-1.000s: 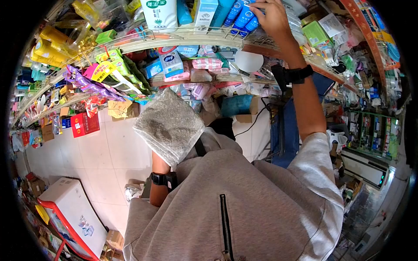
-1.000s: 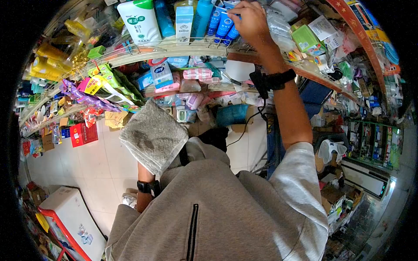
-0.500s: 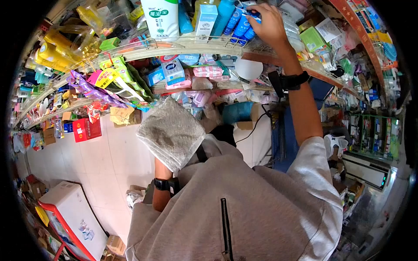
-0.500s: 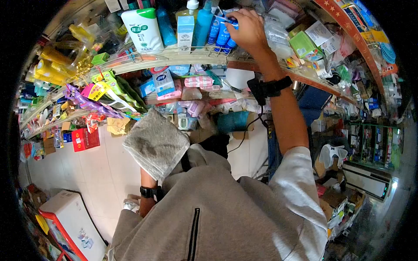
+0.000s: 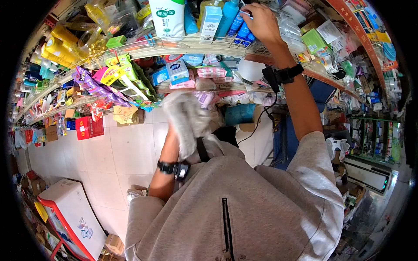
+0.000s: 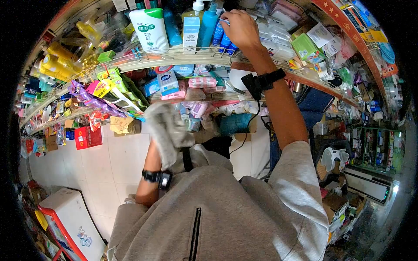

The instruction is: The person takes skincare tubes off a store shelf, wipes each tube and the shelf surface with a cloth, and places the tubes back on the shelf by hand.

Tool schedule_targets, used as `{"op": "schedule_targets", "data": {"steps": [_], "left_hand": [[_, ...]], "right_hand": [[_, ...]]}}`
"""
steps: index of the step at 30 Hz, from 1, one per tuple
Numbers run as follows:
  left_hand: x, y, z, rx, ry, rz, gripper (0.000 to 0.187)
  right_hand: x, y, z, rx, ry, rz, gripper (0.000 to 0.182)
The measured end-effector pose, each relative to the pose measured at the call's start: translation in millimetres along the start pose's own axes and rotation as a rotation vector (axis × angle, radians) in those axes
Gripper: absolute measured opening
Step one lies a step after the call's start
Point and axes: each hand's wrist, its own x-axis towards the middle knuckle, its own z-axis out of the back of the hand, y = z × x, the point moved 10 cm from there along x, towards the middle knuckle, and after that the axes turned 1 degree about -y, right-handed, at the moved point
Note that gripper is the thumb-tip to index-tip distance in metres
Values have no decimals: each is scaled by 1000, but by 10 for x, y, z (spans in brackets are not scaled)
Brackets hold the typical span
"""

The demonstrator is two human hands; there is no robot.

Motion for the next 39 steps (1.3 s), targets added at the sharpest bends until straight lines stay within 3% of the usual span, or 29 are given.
{"op": "schedule_targets", "data": {"steps": [1, 2, 3, 4, 5, 8, 11, 20, 23, 30, 39], "left_hand": [[171, -402, -279, 758, 76, -455, 20], [277, -819, -533, 493, -14, -390, 33], [498, -682, -625, 581, 1, -321, 43], [697, -534, -751, 840, 98, -69, 56], [879, -582, -918, 1044, 131, -105, 62], [1338, -581, -1141, 1236, 194, -171, 64], [1593, -551, -1220, 1229, 178, -286, 56], [1725, -490, -1353, 1392, 222, -217, 44], [1749, -523, -1371, 1478, 211, -284, 38], [1742, -561, -1362, 1476, 192, -297, 36], [1726, -597, -1357, 1456, 204, -250, 35]], "right_hand": [[1, 16, 4, -21, 3, 15, 18], [2, 31, 6, -43, 7, 30, 18], [-2, 37, 12, -43, 5, 30, 18], [-11, 67, 43, -51, -23, 49, 17], [-24, 100, 71, -58, -51, 68, 17], [-10, 50, -16, -52, -39, 57, 16], [-11, 57, 12, -18, -59, 59, 12], [39, -132, -36, 157, -55, -103, 11], [64, -205, -30, 265, -83, -139, 11], [-1, -393, -10, 282, -9, -363, 10], [21, -435, -9, 228, 34, -402, 12]]}}
